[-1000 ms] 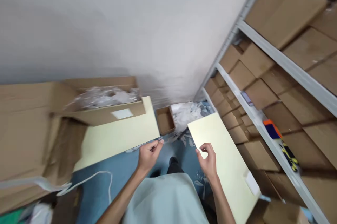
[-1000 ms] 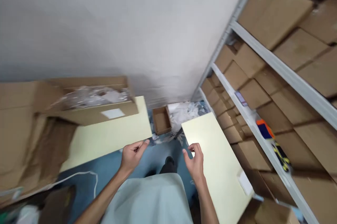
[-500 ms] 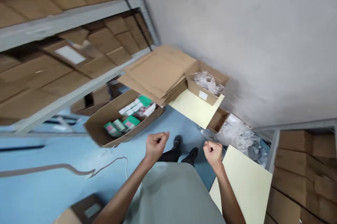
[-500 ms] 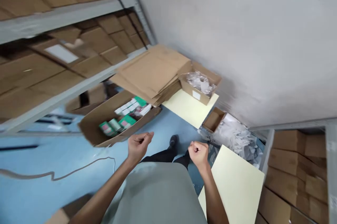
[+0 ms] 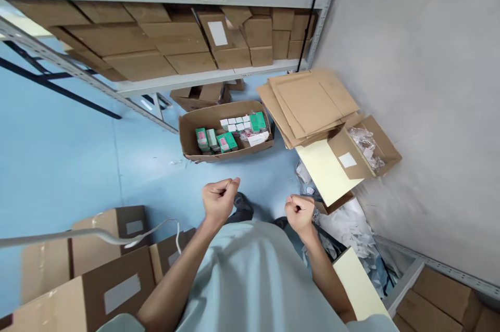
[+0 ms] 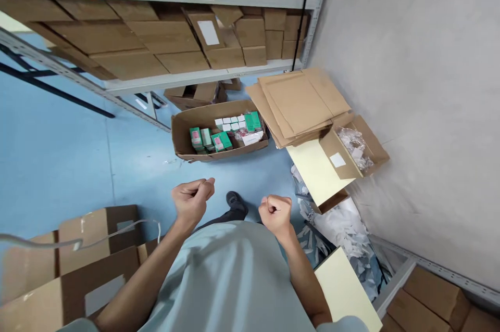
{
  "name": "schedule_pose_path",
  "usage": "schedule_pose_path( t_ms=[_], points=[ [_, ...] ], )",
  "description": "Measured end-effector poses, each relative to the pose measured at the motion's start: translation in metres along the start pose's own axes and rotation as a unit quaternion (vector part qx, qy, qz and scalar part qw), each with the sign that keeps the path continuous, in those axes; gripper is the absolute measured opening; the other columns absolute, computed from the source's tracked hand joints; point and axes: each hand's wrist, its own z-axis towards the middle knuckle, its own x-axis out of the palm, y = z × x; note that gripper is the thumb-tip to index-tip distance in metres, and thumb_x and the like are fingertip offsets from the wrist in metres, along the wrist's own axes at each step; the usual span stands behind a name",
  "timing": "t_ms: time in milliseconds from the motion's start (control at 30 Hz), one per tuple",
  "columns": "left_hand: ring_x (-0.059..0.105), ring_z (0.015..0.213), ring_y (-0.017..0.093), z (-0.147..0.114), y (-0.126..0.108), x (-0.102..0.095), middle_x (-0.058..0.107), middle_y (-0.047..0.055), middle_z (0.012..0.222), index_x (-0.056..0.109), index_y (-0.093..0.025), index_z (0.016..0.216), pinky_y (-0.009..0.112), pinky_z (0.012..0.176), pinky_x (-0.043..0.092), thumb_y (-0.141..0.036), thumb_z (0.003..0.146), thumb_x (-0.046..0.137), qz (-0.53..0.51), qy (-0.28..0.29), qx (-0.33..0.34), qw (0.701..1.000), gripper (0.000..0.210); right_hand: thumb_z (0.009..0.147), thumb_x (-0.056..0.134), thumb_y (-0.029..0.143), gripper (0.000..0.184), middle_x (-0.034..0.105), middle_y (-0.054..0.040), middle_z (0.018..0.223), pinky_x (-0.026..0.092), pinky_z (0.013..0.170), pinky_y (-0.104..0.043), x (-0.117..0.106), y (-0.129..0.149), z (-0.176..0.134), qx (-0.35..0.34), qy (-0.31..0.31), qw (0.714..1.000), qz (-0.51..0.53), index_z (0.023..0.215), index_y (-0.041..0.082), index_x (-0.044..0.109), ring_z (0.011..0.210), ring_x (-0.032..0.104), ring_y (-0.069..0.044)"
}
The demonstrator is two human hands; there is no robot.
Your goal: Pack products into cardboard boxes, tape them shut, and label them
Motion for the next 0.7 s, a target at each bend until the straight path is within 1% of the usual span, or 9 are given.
schedule_pose_path(
  t_ms=[67,133,233,333,433,500,567,700],
  points=[
    [0.023,0.051,0.010,0.018,0.011,-0.019,0.024,-0.005,0.050,0.026,-0.024,0.053,0.029,0.050,0.028,-0.040,0.092,0.067,-0.016,0.000,-0.010,1.000,0.059,0.095,0.054,0.016,0.048,0.018,0.0087,0.059,0.022,0.049,-0.029,0.037,0.012,0.023,-0.016,0.012,1.000,0.012,0.069,0.028,0.015,0.051,0.018,-0.010],
    [0.022,0.051,0.010,0.039,0.021,-0.037,0.022,-0.005,0.050,0.024,-0.024,0.053,0.028,0.050,0.027,-0.040,0.092,0.066,-0.033,0.009,-0.021,0.999,0.060,0.094,0.054,0.014,0.047,0.017,0.0086,0.060,0.022,0.049,-0.028,0.072,0.023,0.047,-0.029,0.011,0.999,0.021,0.070,0.028,0.015,0.052,0.018,-0.010],
    [0.018,0.052,0.009,0.072,0.031,-0.063,0.018,-0.005,0.052,0.021,-0.023,0.054,0.028,0.048,0.022,-0.040,0.092,0.066,-0.052,0.022,-0.025,0.998,0.061,0.092,0.051,0.011,0.044,0.017,0.0079,0.062,0.021,0.049,-0.028,0.120,0.034,0.082,-0.050,0.005,0.998,0.029,0.072,0.027,0.016,0.052,0.017,-0.009],
    [0.015,0.053,0.009,0.107,0.038,-0.089,0.016,-0.005,0.054,0.020,-0.023,0.054,0.029,0.048,0.018,-0.039,0.091,0.067,-0.067,0.028,-0.018,0.997,0.062,0.091,0.050,0.012,0.043,0.015,0.0073,0.062,0.019,0.048,-0.029,0.163,0.039,0.113,-0.041,0.001,0.999,0.009,0.072,0.028,0.014,0.053,0.016,-0.010],
    [0.017,0.052,0.008,0.140,0.048,-0.110,0.018,-0.005,0.053,0.022,-0.022,0.053,0.029,0.049,0.019,-0.038,0.091,0.068,-0.080,0.012,-0.026,0.996,0.062,0.092,0.051,0.015,0.045,0.014,0.0073,0.062,0.018,0.049,-0.030,0.197,0.042,0.139,-0.020,0.009,1.000,-0.008,0.071,0.028,0.014,0.053,0.015,-0.010],
    [0.020,0.050,0.008,0.160,0.057,-0.116,0.021,-0.004,0.052,0.024,-0.023,0.051,0.029,0.049,0.022,-0.038,0.092,0.068,-0.084,-0.009,-0.040,0.996,0.062,0.094,0.053,0.015,0.046,0.015,0.0075,0.061,0.018,0.049,-0.030,0.213,0.041,0.156,-0.022,0.015,1.000,-0.007,0.071,0.028,0.015,0.053,0.015,-0.010],
    [0.023,0.048,0.009,0.179,0.066,-0.116,0.023,-0.005,0.050,0.026,-0.023,0.050,0.029,0.049,0.024,-0.039,0.092,0.069,-0.085,-0.023,-0.052,0.995,0.062,0.096,0.054,0.016,0.047,0.017,0.0076,0.060,0.018,0.049,-0.030,0.225,0.035,0.174,-0.027,0.020,0.999,-0.013,0.071,0.028,0.016,0.053,0.015,-0.009],
    [0.024,0.047,0.008,0.219,0.078,-0.108,0.024,-0.005,0.049,0.028,-0.022,0.049,0.028,0.048,0.024,-0.036,0.092,0.071,-0.078,-0.036,-0.062,0.994,0.062,0.099,0.054,0.020,0.049,0.017,0.0073,0.059,0.020,0.049,-0.030,0.247,0.006,0.219,-0.009,0.047,0.998,-0.037,0.071,0.028,0.015,0.054,0.015,-0.010]
  ],
)
